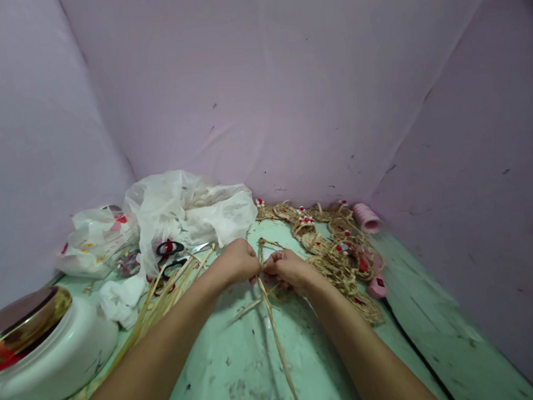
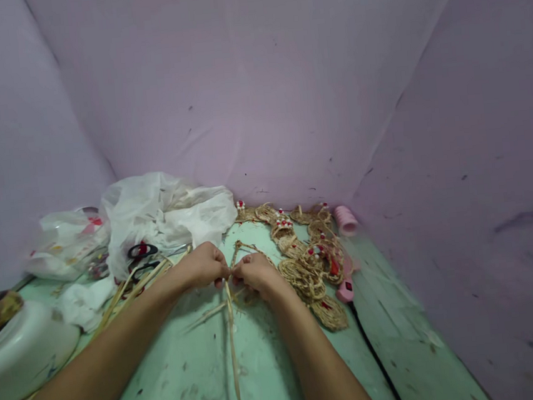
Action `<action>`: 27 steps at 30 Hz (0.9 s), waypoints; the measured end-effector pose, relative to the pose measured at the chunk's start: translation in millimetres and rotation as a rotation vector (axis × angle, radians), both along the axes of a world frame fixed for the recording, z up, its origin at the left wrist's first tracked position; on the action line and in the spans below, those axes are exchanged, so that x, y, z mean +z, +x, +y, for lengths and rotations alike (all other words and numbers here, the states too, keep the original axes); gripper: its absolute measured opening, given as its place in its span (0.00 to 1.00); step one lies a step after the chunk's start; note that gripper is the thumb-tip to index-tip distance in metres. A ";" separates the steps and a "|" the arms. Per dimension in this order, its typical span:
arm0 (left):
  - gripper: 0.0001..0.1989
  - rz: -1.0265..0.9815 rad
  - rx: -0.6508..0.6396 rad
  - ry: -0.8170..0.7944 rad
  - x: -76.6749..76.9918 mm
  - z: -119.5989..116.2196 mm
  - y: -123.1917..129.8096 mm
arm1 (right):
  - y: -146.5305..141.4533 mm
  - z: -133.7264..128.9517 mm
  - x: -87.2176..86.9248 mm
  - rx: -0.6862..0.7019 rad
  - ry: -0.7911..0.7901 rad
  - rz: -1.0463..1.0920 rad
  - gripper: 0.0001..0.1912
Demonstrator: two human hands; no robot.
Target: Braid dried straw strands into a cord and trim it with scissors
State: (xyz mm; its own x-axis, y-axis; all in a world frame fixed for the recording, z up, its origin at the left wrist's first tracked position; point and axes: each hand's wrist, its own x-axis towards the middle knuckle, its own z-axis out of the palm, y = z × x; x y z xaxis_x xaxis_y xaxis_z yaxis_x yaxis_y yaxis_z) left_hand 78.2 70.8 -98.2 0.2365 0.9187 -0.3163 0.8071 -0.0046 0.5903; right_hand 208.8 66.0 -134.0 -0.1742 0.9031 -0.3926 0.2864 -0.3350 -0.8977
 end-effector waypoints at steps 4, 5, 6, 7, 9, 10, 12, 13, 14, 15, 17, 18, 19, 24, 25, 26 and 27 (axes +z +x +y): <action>0.07 0.128 -0.004 0.062 3.9 -11.9 12.0 | 0.7 1.1 -2.6 -0.076 -0.033 0.107 0.04; 0.08 0.162 -0.004 0.076 3.9 -14.1 13.8 | 0.9 1.2 -3.3 -0.091 -0.044 0.128 0.04; 0.08 0.188 -0.006 0.089 3.5 -15.8 14.8 | 1.1 1.1 -3.7 -0.101 -0.052 0.149 0.04; 0.08 0.205 -0.012 0.101 3.0 -17.0 15.0 | 1.0 0.9 -3.9 -0.106 -0.057 0.169 0.03; 0.09 0.220 -0.025 0.148 1.4 -18.2 14.0 | 0.5 0.3 -3.8 -0.101 -0.062 0.194 0.03; 0.09 0.227 -0.034 0.178 0.4 -18.5 13.3 | 0.0 -0.1 -3.6 -0.094 -0.060 0.198 0.03; 0.09 0.247 -0.052 0.231 -1.7 -19.3 13.0 | -1.0 -0.8 -3.4 -0.067 -0.053 0.188 0.04; 0.09 0.256 -0.054 0.248 -2.7 -20.0 13.5 | -1.4 -1.0 -3.5 -0.055 -0.047 0.179 0.03; 0.09 0.262 -0.053 0.256 -3.5 -20.8 14.3 | -1.7 -1.1 -3.7 -0.047 -0.041 0.171 0.03; 0.08 0.262 -0.050 0.260 -4.1 -21.7 15.3 | -1.7 -1.2 -4.0 -0.044 -0.038 0.165 0.03; 0.07 0.247 -0.050 0.260 -3.6 -23.3 15.9 | -1.2 -1.1 -4.3 -0.051 -0.042 0.163 0.03; 0.06 0.245 -0.068 0.252 -2.2 -23.8 14.7 | -0.5 -1.0 -4.1 -0.060 -0.048 0.170 0.03; 0.05 0.252 -0.101 0.225 0.1 -23.8 12.0 | 0.4 -0.8 -3.8 -0.069 -0.060 0.181 0.03; 0.12 0.325 -0.323 -0.178 22.6 -14.6 -20.8 | 5.9 0.3 -1.1 -0.057 -0.126 0.215 0.03; 0.12 0.280 -0.371 -0.250 26.8 -11.2 -27.3 | 6.6 0.5 -1.0 -0.043 -0.127 0.216 0.03; 0.13 0.196 -0.379 -0.260 29.7 -7.6 -31.8 | 7.1 0.6 -1.1 -0.033 -0.127 0.219 0.03; 0.13 0.096 -0.331 -0.225 30.8 -4.2 -34.1 | 7.4 0.7 -1.3 -0.026 -0.127 0.221 0.03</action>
